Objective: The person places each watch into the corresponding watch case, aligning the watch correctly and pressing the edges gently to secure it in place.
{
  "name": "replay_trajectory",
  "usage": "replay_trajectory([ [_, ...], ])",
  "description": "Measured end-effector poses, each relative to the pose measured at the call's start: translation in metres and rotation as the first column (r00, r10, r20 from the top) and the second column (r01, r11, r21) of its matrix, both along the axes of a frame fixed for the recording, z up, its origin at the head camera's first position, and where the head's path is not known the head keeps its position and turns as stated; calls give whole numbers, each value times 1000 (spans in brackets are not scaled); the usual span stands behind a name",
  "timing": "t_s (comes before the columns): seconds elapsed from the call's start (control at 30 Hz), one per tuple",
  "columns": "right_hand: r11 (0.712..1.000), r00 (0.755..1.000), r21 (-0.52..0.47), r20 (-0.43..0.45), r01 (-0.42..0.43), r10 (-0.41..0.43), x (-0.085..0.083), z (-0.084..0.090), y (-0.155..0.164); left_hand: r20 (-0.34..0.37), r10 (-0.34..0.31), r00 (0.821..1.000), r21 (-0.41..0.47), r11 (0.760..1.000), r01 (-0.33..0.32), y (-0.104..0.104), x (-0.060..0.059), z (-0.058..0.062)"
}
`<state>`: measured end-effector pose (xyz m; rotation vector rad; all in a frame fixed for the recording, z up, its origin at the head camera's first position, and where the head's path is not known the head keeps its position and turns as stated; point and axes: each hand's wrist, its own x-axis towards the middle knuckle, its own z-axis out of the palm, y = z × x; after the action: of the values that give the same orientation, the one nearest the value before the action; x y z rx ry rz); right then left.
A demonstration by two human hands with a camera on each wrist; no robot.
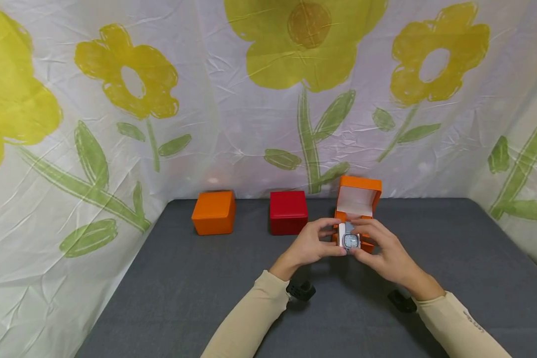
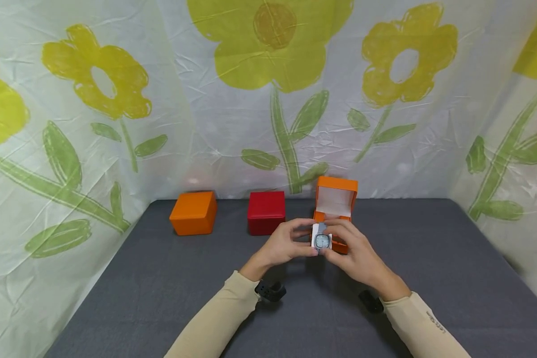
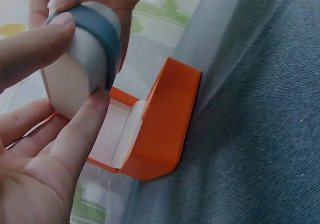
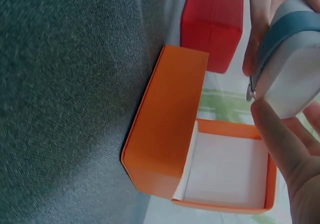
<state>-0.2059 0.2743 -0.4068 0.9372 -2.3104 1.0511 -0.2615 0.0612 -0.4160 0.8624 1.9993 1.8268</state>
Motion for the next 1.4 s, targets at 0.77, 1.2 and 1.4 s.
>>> replay_trajectory([
  [0.77,994,976,58,191,94,-103,4,11,6,-180,-22,983,16,1000,26,4,2,2],
  [1.2,992,963,76,244,98,-114,-25,-7,34,-318,-3,948,-205,977,-66,24,-25,-1],
  [1.4,986,918,111,364,124,-157,-42,-15,42,-306,-20,952,-361,927,-96,36,-46,-4],
])
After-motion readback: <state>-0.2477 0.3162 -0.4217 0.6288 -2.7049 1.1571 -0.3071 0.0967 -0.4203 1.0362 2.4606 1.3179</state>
